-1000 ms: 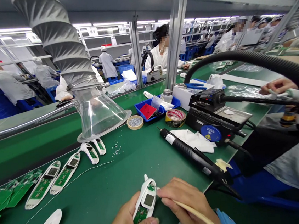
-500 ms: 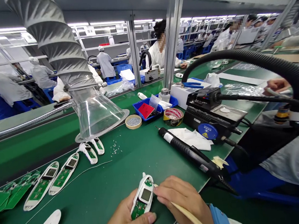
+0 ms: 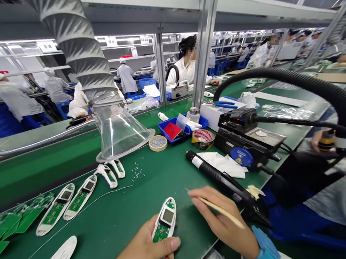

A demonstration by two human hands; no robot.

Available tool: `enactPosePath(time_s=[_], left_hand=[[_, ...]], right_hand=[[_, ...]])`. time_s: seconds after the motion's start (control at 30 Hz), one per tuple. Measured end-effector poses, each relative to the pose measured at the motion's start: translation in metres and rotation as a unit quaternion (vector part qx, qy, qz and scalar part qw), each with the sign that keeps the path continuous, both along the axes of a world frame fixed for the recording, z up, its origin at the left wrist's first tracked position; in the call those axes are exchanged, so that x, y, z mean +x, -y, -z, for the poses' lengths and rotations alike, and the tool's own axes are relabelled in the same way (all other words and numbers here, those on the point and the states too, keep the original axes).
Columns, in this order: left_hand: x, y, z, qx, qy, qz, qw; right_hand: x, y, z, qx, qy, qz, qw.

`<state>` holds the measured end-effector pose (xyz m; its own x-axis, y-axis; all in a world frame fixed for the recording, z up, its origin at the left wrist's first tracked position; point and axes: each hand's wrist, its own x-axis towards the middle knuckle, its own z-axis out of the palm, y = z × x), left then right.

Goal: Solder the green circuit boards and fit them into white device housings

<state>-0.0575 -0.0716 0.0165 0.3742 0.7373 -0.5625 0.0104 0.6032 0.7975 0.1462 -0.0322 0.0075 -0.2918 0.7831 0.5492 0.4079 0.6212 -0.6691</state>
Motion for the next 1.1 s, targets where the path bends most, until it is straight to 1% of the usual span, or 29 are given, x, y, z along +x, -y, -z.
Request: enactPosePath(time_s=[0.1, 0.2, 0.27, 0.37, 0.47, 0.7, 0.97, 1.1], left_hand=[[0.0, -0.001, -0.002, 0.003, 0.04, -0.031, 0.999], [-0.001, -0.003, -0.001, -0.005, 0.077, -0.059, 0.995], [-0.001, -0.004, 0.001, -0.003, 0.096, -0.068, 0.993], [-0.003, -0.004, 0.004, 0.01, 0.114, -0.067, 0.991], [-0.004, -0.004, 0.007, 0.02, 0.124, -0.067, 0.99], [-0.003, -0.006, 0.002, 0.025, 0.137, -0.07, 0.988], [-0.005, -0.006, 0.006, 0.032, 0.157, -0.063, 0.985], [-0.005, -0.006, 0.005, 0.034, 0.158, -0.064, 0.985]], right_hand=[[0.004, -0.023, 0.008, 0.031, 0.104, 0.014, 0.994], [0.005, -0.043, 0.021, 0.045, 0.126, 0.026, 0.991], [0.005, -0.049, 0.028, 0.052, 0.131, 0.034, 0.989], [0.004, -0.049, 0.031, 0.056, 0.132, 0.047, 0.989], [0.004, -0.046, 0.029, 0.051, 0.132, 0.056, 0.988], [0.005, -0.046, 0.025, 0.033, 0.132, 0.057, 0.989], [0.006, -0.045, 0.025, 0.026, 0.126, 0.057, 0.99], [0.006, -0.045, 0.025, 0.026, 0.125, 0.056, 0.99]])
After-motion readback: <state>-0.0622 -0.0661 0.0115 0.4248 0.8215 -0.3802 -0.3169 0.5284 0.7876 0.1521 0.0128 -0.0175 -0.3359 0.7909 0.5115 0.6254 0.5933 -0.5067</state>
